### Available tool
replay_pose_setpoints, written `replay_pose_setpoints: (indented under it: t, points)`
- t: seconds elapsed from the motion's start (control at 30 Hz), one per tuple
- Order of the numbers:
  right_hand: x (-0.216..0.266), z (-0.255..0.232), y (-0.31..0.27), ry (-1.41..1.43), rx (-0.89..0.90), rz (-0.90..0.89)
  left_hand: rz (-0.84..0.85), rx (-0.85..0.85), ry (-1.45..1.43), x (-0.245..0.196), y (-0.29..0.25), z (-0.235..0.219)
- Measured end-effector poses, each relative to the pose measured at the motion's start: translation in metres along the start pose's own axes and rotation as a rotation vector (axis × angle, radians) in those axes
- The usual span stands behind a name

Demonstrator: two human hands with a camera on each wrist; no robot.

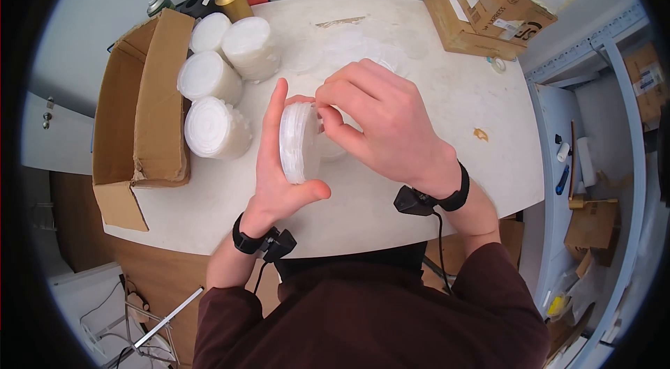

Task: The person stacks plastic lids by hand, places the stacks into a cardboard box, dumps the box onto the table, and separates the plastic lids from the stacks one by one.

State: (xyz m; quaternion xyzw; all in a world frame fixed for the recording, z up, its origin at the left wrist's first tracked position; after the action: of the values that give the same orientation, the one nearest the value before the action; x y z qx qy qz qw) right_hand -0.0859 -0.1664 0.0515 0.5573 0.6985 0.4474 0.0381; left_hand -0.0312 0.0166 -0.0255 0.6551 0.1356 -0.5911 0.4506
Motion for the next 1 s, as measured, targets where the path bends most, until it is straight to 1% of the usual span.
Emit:
replay_pose_setpoints:
  t: [0.17, 0.23, 0.33, 0.47, 0.53, 0.57, 0.63, 0.67, 0.73, 0.77, 0.83, 0.9, 0.97, 1.0]
  points:
    - [-0.004, 0.003, 0.000, 0.010, 0.023, 0.017, -0.011, 0.001, -0.014, 0.001, 0.001, -0.002]
    - [-0.002, 0.005, 0.000, 0.005, -0.040, 0.000, -0.031, -0.009, -0.018, 0.000, 0.000, -0.001]
    - [-0.005, 0.007, -0.001, -0.023, -0.030, -0.047, -0.054, -0.006, -0.009, -0.003, -0.001, 0.002]
    - [-0.004, 0.005, -0.001, -0.018, -0.022, -0.023, -0.050, -0.005, -0.008, -0.002, 0.000, 0.000]
    - [-0.007, 0.001, -0.001, -0.037, 0.035, 0.021, -0.069, -0.014, 0.020, 0.000, 0.001, -0.004]
    - [-0.006, -0.001, 0.000, -0.056, 0.028, 0.025, -0.062, 0.001, 0.008, -0.003, 0.003, -0.003]
    - [-0.007, -0.008, -0.001, -0.003, 0.095, 0.102, -0.117, -0.065, 0.021, -0.009, 0.005, 0.000]
    - [-0.010, -0.015, -0.002, -0.023, 0.090, 0.110, -0.114, -0.050, 0.005, -0.007, 0.007, 0.003]
    - [-0.020, -0.021, 0.001, 0.061, 0.107, 0.189, -0.115, -0.113, 0.029, -0.007, 0.007, 0.001]
    - [-0.028, -0.024, 0.004, 0.062, 0.106, 0.190, -0.098, -0.126, 0.048, -0.007, 0.008, -0.001]
    - [-0.057, -0.040, 0.009, 0.035, -0.074, 0.333, -0.090, -0.136, 0.053, -0.004, 0.010, -0.003]
    - [-0.091, -0.053, 0.009, -0.084, -0.233, 0.459, -0.083, -0.147, 0.058, -0.002, 0.011, -0.003]
    - [-0.134, -0.064, 0.001, -0.253, -0.307, 0.568, -0.098, -0.131, 0.065, -0.004, 0.010, -0.003]
    - [-0.149, -0.067, -0.003, -0.253, -0.309, 0.564, -0.094, -0.131, 0.066, -0.004, 0.010, -0.003]
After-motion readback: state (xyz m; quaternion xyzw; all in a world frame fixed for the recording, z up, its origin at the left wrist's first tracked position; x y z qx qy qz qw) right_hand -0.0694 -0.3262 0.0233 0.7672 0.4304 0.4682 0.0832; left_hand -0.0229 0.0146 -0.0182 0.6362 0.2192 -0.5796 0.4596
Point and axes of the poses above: each hand's wrist, its own y-axis towards the middle knuckle, its own z-axis out of the palm, x = y × z, the point moved 2 cm from there along y, towards the middle knuckle, and after that the axes turned 8 degrees about z, right-handed, at the moved point
